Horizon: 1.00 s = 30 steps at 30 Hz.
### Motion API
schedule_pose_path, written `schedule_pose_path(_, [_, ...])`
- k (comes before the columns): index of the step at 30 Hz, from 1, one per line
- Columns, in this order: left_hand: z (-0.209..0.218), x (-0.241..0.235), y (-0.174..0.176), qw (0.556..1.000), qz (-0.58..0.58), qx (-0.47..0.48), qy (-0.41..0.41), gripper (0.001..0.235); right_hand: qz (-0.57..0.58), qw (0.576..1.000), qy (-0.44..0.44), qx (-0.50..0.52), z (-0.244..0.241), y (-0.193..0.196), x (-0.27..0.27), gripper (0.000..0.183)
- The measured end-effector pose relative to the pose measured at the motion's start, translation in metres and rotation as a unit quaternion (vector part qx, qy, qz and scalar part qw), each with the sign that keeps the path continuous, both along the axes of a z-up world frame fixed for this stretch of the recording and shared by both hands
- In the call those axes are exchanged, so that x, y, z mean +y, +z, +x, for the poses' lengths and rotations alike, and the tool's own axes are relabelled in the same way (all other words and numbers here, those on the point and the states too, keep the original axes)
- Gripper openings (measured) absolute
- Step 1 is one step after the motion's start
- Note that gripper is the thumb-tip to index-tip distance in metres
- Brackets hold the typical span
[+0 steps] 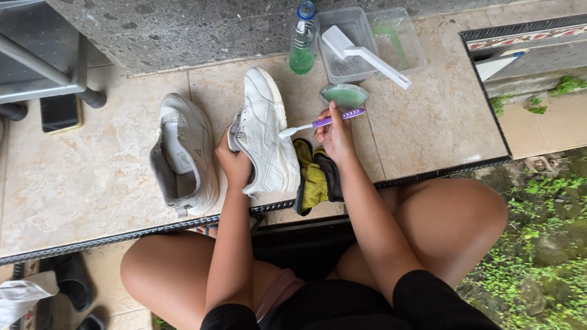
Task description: Cleaning white sneakers using a toothbrush and a cleaning solution on a tiled floor.
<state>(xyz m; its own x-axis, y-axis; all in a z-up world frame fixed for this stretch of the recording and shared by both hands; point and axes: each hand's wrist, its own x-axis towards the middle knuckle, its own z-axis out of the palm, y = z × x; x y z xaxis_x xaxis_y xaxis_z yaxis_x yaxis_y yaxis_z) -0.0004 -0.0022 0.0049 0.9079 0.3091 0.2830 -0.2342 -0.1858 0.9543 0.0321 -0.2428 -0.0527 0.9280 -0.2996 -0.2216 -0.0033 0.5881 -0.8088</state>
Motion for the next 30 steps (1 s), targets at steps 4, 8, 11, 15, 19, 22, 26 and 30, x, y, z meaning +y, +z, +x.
schedule_pose_path(4, [0.000, -0.001, -0.005, 1.000, -0.007, 0.003, 0.007, 0.009, -0.003, 1.000, 0.003, 0.001, 0.000, -0.004, -0.001, 0.050])
schedule_pose_path(8, [-0.001, -0.001, -0.005, 1.000, 0.004, -0.009, 0.007, 0.010, -0.005, 1.000, 0.003, 0.000, 0.000, -0.003, -0.001, 0.050])
schedule_pose_path(11, [0.000, 0.000, -0.007, 1.000, 0.005, -0.015, 0.003, 0.010, -0.007, 1.000, 0.005, -0.004, 0.000, -0.004, -0.002, 0.050])
schedule_pose_path(15, [-0.005, -0.003, 0.008, 1.000, 0.010, -0.028, 0.000, 0.010, -0.008, 1.000, 0.005, -0.006, 0.001, -0.006, -0.003, 0.049])
schedule_pose_path(19, [-0.003, 0.000, 0.003, 1.000, 0.006, -0.028, 0.004, 0.008, -0.003, 1.000, 0.008, -0.005, 0.001, -0.004, -0.001, 0.049])
schedule_pose_path(22, [-0.002, 0.001, 0.001, 1.000, 0.003, -0.030, -0.005, 0.008, -0.007, 1.000, 0.006, -0.002, 0.001, 0.000, -0.001, 0.050])
schedule_pose_path(26, [0.001, 0.002, -0.008, 1.000, 0.012, -0.029, 0.003, 0.008, -0.003, 1.000, 0.002, -0.002, 0.001, -0.001, 0.000, 0.050])
schedule_pose_path(30, [0.002, 0.003, -0.014, 1.000, 0.012, -0.027, 0.003, 0.008, -0.001, 1.000, 0.002, -0.008, 0.002, -0.004, -0.001, 0.050])
